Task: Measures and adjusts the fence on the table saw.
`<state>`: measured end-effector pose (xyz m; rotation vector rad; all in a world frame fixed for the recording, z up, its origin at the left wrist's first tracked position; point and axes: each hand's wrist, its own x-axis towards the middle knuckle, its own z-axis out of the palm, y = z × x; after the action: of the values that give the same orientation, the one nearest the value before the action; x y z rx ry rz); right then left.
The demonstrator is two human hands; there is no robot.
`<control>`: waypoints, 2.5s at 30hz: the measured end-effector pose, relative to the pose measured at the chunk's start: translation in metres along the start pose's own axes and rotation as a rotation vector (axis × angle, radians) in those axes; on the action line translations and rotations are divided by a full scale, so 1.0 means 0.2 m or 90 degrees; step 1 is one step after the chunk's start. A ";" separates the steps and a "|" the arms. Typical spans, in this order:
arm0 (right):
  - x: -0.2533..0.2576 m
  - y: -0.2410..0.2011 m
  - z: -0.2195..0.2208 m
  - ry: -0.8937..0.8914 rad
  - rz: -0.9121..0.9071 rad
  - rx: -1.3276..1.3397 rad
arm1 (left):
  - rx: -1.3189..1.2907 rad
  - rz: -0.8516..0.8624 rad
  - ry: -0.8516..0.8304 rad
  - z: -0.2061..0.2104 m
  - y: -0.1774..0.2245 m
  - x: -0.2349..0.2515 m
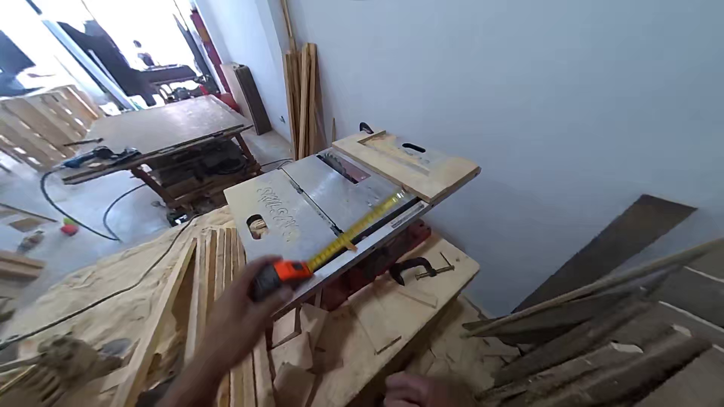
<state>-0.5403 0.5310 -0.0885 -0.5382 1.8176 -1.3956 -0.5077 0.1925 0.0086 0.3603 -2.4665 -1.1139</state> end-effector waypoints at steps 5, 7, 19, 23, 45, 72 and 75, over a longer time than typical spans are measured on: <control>0.13 0.11 -0.39 0.161 0.090 0.099 | -0.024 -0.032 0.022 0.06 -0.13 0.75; 0.17 0.11 -0.54 0.183 0.106 0.106 | -0.023 -0.052 -0.007 0.13 -0.18 0.97; 0.58 -0.10 -1.40 0.155 -0.150 -0.137 | 0.152 -0.161 -0.043 0.21 -0.17 1.29; 0.67 -0.16 -1.63 0.148 -0.223 -0.156 | 0.126 -0.168 0.006 0.24 -0.20 1.30; 1.07 -0.37 -2.09 0.485 -0.431 -0.214 | -0.104 -0.087 0.149 0.37 -0.31 1.25; 1.22 -0.31 -2.05 0.537 -0.352 -0.355 | -0.078 -0.010 0.153 0.36 -0.30 1.24; 1.22 -0.32 -2.04 0.535 -0.325 -0.353 | -0.084 -0.006 0.157 0.36 -0.30 1.24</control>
<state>-1.0165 0.5882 -0.0621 -0.8123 2.9481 -1.5723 -0.7558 0.1043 -0.0168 0.4420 -2.1682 -1.1552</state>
